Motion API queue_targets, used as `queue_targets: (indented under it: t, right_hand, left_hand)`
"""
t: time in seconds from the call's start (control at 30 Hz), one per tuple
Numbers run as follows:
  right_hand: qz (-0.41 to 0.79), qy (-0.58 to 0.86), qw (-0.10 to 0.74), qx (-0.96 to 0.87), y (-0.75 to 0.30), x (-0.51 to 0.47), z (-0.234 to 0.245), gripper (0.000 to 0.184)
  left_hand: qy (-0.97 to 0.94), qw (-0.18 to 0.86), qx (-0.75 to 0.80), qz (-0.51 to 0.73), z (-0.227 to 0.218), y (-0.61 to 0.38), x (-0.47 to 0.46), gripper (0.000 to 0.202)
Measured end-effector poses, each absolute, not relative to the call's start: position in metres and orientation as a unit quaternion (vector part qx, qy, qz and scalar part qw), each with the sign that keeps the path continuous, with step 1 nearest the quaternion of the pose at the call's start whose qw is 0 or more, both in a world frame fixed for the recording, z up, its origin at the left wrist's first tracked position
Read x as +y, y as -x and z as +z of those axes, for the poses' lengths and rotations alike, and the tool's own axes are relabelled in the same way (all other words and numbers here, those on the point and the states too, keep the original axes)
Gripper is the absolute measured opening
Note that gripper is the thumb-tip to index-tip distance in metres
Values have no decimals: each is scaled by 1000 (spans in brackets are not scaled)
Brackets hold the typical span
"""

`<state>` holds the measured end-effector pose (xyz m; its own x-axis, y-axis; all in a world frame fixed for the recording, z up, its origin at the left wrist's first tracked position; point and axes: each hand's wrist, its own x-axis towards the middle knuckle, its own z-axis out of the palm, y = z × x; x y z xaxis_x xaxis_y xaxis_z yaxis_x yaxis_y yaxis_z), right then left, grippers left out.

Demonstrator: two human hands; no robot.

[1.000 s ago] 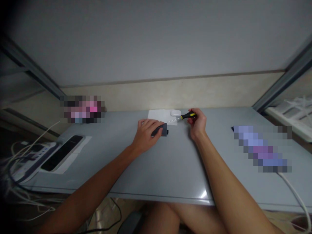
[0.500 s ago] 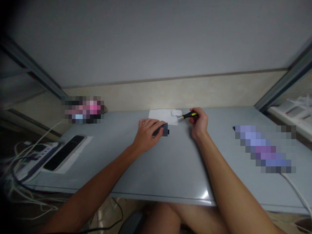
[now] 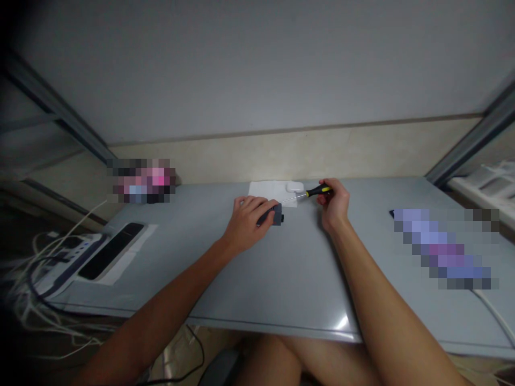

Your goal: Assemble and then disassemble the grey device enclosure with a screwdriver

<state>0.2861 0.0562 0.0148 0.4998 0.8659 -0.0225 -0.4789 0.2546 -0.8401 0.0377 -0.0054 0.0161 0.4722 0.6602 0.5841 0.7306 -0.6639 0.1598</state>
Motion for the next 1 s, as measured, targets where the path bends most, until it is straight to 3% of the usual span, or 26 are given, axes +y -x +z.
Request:
queue_targets:
  t: [1.0]
  right_hand:
    - [447, 424, 756, -222, -294, 60, 9, 11]
  left_hand:
    - [878, 29, -360, -314, 12, -38, -2, 31]
